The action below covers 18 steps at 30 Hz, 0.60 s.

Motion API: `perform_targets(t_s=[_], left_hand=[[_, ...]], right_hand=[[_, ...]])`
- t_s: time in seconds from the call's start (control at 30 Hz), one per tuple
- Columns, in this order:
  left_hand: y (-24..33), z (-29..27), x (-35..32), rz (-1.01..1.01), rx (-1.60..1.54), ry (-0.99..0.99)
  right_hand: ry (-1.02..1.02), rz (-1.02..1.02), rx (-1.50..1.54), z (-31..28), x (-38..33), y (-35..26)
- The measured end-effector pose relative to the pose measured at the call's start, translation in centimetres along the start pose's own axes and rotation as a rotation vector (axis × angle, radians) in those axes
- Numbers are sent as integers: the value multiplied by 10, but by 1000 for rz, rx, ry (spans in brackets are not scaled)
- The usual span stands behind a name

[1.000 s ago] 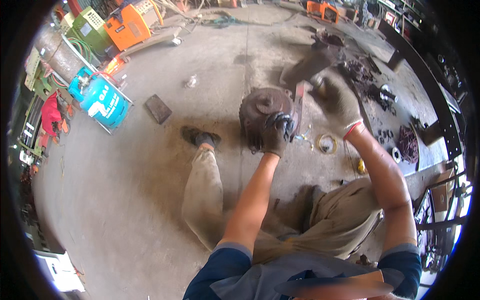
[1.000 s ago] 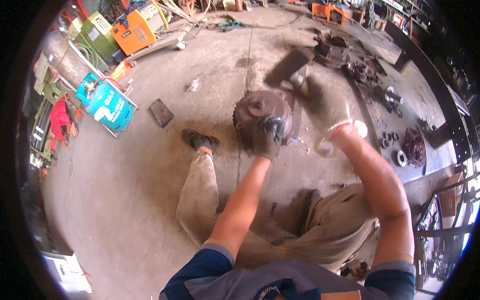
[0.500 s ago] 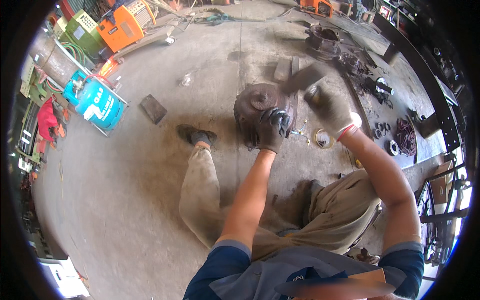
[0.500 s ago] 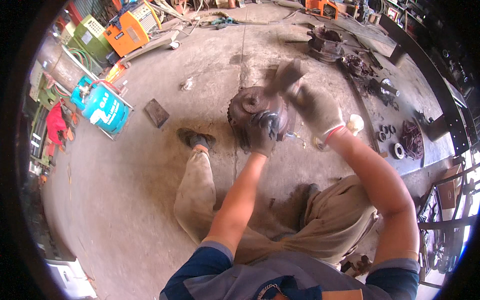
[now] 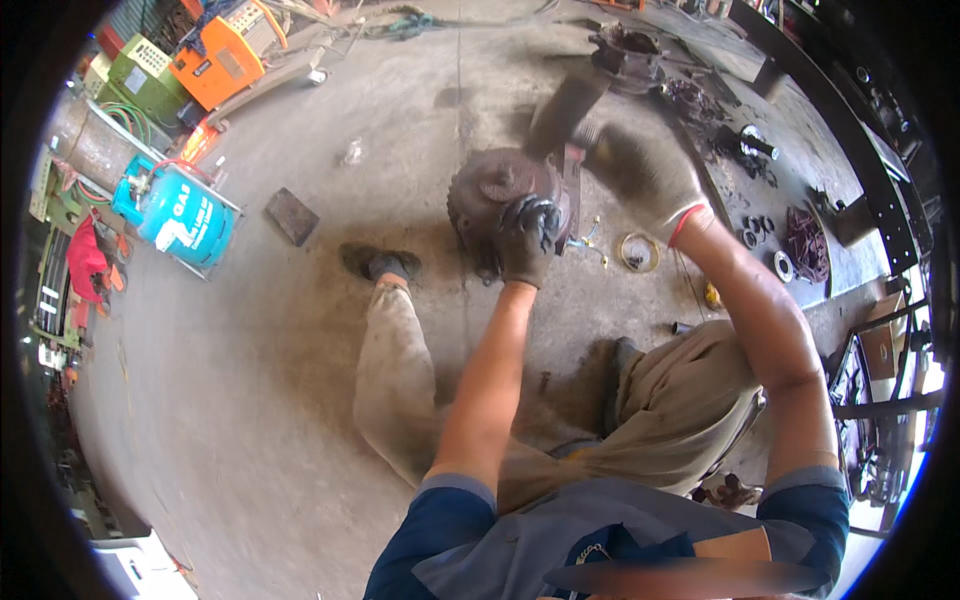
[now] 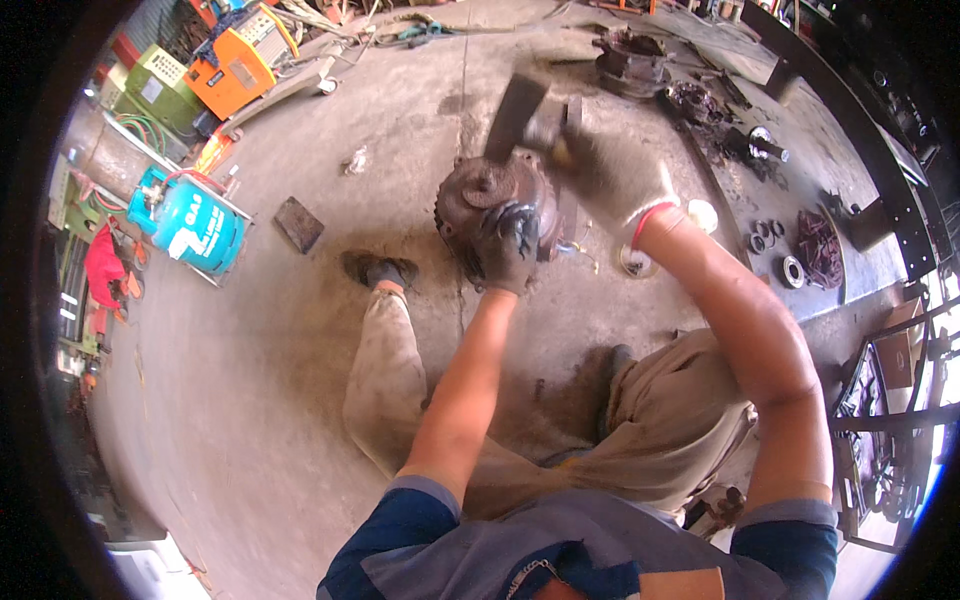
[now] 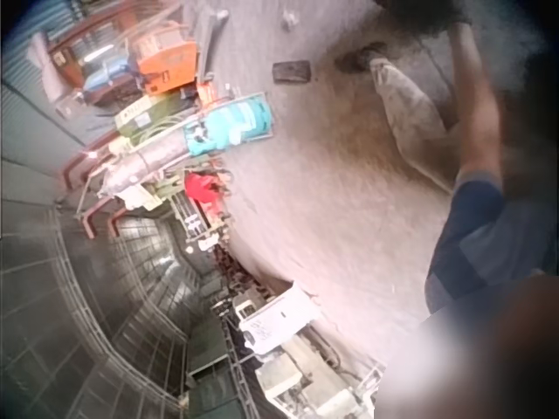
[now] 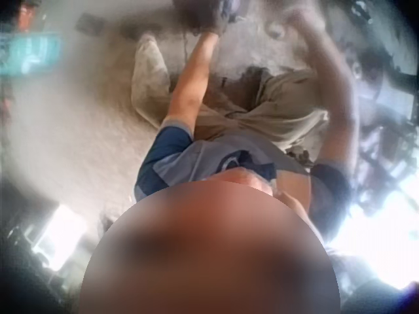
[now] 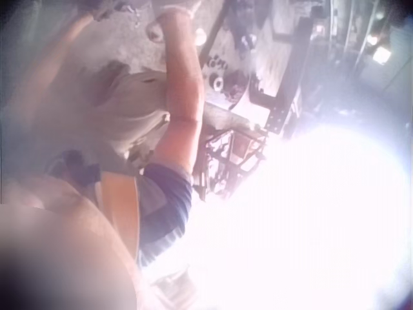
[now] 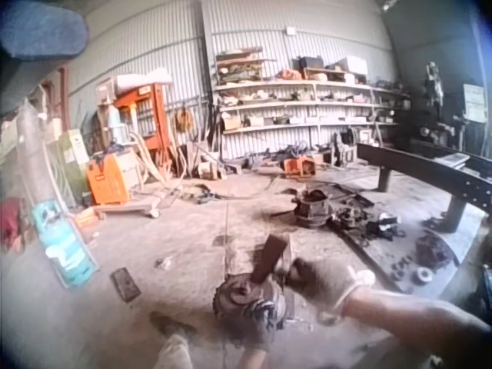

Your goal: The person sits on the floor and uses a hammer and chisel to chip away rust and debris from a motor housing. They repeatedly reposition the motor and strike different areas to clean the surface.

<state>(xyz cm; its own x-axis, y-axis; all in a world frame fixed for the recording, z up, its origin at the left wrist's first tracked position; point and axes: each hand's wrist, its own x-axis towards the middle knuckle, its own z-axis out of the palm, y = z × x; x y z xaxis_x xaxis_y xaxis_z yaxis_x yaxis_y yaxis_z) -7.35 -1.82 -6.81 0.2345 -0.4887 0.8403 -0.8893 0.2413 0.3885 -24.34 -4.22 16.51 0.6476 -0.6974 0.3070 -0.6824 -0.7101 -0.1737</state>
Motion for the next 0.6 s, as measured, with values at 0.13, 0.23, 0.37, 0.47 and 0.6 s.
perform_targets(t_s=[0.13,0.23,0.37,0.47,0.6], left_hand=[[2,-1,-3,-29,-14,-52],[4,-5,-1,-13,-30,-51],[4,-12,7,7,-53,-110],[6,-17,9,-35,-114,-215],[-3,-35,18,-64,-268,-359]], right_hand=[[263,52,223,3,0,0],[-216,82,-233,14,-1,-4],[-80,84,-27,15,-4,7],[-30,115,99,5,-17,43],[-255,128,1,26,-50,113]])
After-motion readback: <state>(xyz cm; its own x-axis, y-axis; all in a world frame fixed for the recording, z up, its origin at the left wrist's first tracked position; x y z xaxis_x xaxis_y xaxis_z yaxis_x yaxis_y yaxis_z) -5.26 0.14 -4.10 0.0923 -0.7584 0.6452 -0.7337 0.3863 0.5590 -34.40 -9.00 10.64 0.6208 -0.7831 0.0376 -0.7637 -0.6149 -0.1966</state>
